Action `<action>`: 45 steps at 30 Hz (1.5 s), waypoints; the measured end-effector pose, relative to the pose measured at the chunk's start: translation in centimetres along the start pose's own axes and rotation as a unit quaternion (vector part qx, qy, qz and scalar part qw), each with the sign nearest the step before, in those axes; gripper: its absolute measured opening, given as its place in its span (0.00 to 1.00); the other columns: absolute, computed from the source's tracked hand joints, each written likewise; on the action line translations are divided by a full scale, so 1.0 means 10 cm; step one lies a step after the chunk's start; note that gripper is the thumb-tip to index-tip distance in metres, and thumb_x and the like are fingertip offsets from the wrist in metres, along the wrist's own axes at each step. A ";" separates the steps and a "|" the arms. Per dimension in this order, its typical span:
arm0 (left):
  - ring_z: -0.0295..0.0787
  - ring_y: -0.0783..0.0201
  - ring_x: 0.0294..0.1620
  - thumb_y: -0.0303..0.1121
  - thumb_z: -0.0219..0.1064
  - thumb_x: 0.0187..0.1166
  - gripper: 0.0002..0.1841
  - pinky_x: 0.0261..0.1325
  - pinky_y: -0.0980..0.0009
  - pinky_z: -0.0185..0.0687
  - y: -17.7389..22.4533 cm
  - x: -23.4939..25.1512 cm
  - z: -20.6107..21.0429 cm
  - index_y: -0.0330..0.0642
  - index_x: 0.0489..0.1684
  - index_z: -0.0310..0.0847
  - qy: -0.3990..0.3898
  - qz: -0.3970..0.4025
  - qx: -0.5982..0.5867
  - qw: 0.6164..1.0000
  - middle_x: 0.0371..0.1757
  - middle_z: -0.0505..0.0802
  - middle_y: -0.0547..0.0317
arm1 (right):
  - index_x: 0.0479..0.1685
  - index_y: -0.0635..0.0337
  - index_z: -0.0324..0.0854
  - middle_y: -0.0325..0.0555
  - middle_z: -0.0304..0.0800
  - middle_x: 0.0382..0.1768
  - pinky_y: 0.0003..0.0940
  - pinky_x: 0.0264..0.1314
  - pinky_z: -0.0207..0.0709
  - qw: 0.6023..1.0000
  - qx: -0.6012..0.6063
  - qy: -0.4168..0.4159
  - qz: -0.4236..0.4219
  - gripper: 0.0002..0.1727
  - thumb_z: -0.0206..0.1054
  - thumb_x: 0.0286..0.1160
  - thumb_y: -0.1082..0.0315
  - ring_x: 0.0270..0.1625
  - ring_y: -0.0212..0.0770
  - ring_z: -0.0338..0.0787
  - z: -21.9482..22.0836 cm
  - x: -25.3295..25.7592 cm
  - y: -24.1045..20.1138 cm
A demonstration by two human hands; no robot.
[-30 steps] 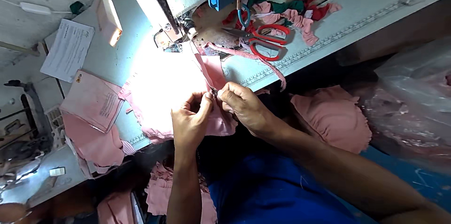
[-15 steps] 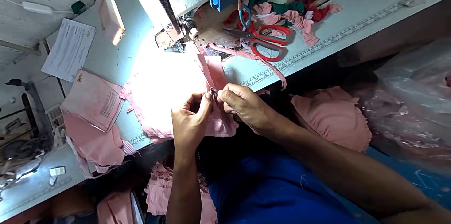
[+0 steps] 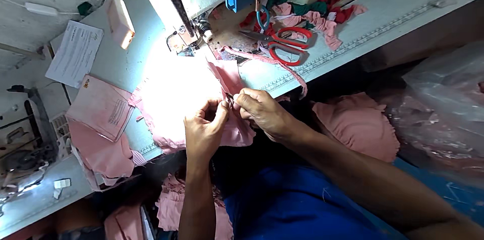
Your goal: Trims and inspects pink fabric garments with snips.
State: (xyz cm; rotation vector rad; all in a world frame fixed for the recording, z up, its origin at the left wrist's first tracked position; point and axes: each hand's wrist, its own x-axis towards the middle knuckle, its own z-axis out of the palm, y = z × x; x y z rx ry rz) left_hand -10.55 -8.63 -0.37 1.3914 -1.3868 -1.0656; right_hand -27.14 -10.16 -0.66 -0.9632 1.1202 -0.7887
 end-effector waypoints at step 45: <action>0.92 0.73 0.29 0.35 0.71 0.81 0.06 0.32 0.75 0.90 0.11 0.01 -0.05 0.45 0.40 0.92 0.047 0.021 0.088 0.995 0.31 0.95 0.67 | 0.39 0.50 0.87 0.29 0.78 0.19 0.22 0.17 0.63 0.934 -0.258 0.092 -0.228 0.05 0.70 0.78 0.61 0.16 0.23 0.69 0.00 0.02 -0.07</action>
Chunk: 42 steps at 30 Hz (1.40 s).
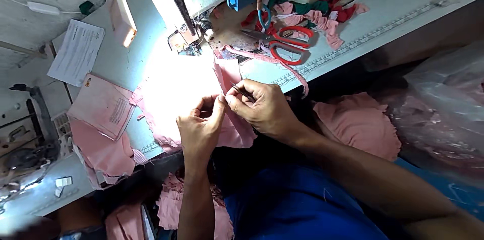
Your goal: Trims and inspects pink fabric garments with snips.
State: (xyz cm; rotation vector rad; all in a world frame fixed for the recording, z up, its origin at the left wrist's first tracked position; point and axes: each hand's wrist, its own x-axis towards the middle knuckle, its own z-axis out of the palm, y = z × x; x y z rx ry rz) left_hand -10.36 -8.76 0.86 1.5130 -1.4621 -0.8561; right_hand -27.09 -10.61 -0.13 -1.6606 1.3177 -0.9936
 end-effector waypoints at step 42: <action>0.89 0.71 0.27 0.26 0.70 0.81 0.04 0.32 0.75 0.88 0.00 -0.06 0.14 0.36 0.40 0.89 -0.007 0.009 -0.136 0.991 0.29 0.92 0.61 | 0.32 0.53 0.71 0.33 0.61 0.14 0.16 0.17 0.54 0.894 0.375 -0.097 0.225 0.13 0.54 0.90 0.64 0.14 0.24 0.60 -0.04 -0.18 -0.04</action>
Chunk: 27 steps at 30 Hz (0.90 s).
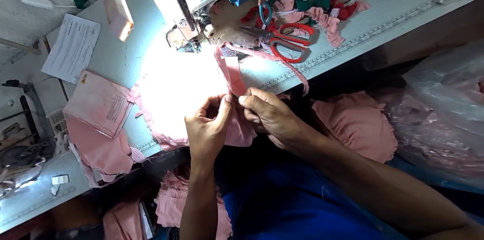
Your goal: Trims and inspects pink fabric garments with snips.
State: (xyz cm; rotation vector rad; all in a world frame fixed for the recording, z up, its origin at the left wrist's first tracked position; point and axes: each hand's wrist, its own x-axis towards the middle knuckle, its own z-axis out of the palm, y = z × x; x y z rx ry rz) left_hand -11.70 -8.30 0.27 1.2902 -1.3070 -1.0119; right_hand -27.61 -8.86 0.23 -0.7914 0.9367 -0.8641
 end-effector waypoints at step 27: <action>0.87 0.71 0.26 0.25 0.68 0.81 0.03 0.32 0.76 0.87 -0.02 0.01 0.00 0.37 0.39 0.87 0.002 -0.034 -0.061 0.998 0.28 0.91 0.60 | 0.32 0.53 0.72 0.32 0.64 0.13 0.15 0.17 0.55 1.000 -0.017 -0.023 -0.003 0.14 0.52 0.91 0.63 0.13 0.23 0.61 -0.04 0.04 -0.03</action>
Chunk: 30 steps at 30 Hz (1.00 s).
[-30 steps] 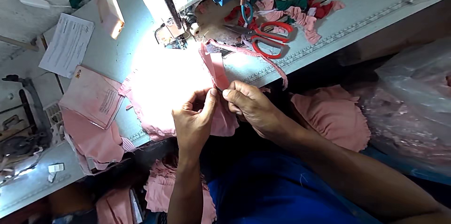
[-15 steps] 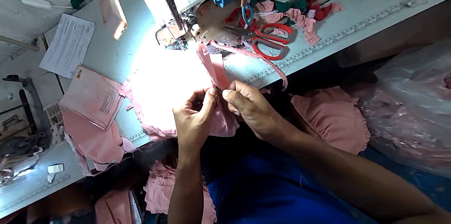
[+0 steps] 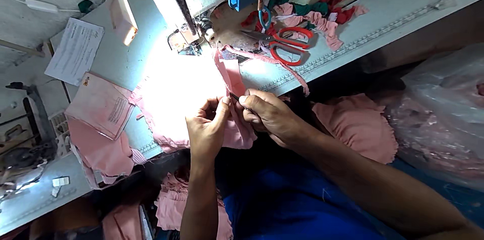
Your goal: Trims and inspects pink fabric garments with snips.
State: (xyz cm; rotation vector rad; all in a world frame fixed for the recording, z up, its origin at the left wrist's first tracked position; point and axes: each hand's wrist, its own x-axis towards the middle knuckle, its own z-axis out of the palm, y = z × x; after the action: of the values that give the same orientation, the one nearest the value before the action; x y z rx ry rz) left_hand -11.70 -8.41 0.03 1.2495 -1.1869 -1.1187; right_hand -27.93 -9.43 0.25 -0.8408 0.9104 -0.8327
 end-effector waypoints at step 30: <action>0.88 0.69 0.26 0.25 0.69 0.81 0.03 0.31 0.75 0.87 0.01 0.00 0.00 0.36 0.39 0.88 -0.003 0.004 0.022 1.000 0.28 0.91 0.59 | 0.30 0.55 0.73 0.35 0.65 0.13 0.18 0.16 0.55 0.997 -0.070 0.038 -0.008 0.16 0.55 0.91 0.62 0.13 0.26 0.61 0.02 0.05 -0.08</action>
State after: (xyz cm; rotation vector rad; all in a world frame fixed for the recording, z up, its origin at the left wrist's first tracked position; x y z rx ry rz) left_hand -11.74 -8.44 0.10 1.2745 -1.2258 -1.0963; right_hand -27.73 -10.14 0.84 -0.9438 1.0389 -0.8268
